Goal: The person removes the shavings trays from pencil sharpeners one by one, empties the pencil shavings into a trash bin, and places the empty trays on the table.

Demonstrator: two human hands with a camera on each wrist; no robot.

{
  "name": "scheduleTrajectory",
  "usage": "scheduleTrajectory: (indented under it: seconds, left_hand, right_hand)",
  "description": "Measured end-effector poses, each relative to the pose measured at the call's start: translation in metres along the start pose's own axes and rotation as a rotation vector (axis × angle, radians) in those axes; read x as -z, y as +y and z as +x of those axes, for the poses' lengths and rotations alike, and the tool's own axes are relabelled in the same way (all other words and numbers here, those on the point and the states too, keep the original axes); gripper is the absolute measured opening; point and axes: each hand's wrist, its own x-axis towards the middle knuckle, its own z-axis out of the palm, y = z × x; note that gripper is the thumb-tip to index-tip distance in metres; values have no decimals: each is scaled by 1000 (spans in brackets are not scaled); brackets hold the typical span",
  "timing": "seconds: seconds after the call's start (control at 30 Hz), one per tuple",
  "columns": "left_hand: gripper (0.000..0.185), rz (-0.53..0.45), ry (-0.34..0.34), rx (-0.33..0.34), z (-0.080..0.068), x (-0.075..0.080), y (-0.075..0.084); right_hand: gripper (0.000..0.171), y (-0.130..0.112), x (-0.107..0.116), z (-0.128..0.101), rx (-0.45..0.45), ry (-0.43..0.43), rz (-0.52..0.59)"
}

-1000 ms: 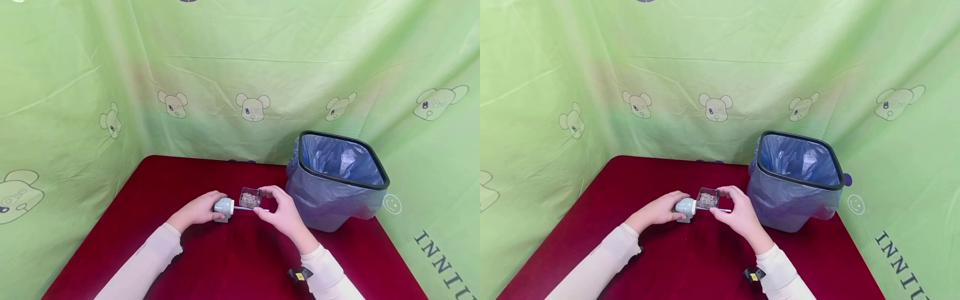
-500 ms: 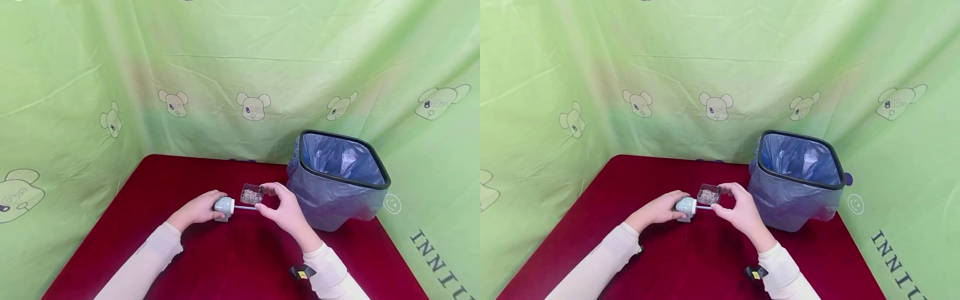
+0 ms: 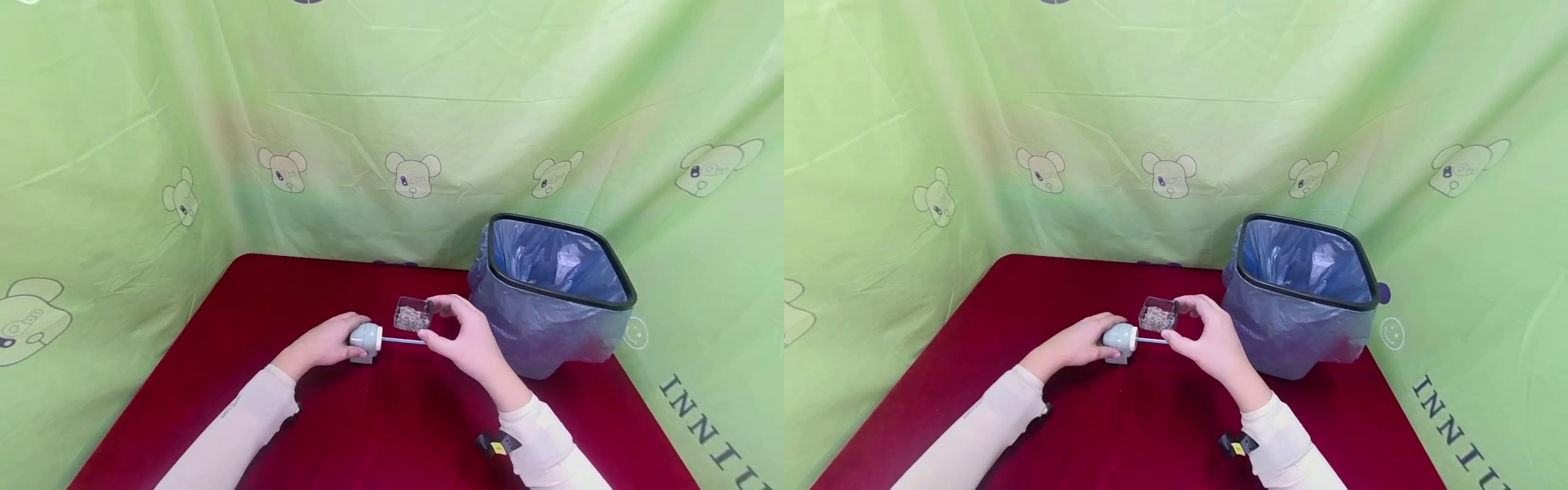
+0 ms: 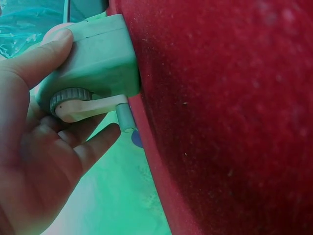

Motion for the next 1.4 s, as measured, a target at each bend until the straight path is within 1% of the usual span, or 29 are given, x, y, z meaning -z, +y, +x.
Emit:
scheduleTrajectory:
  seconds: [0.4, 0.7, 0.97, 1.23, 1.4]
  left_hand:
    - [66, 4, 3, 1, 1, -1, 0]
    - [66, -1, 1, 4, 1, 1, 1]
    - [65, 6, -3, -1, 0, 1, 2]
    - [65, 5, -7, 17, 0, 3, 3]
    - [65, 1, -12, 16, 0, 2, 4]
  right_hand:
    - [48, -1, 8, 3, 31, 20, -16]
    - [48, -10, 14, 9, 32, 28, -18]
    - [48, -14, 21, 11, 29, 10, -21]
    - [47, -18, 28, 15, 27, 2, -9]
    - [47, -20, 29, 17, 18, -3, -6]
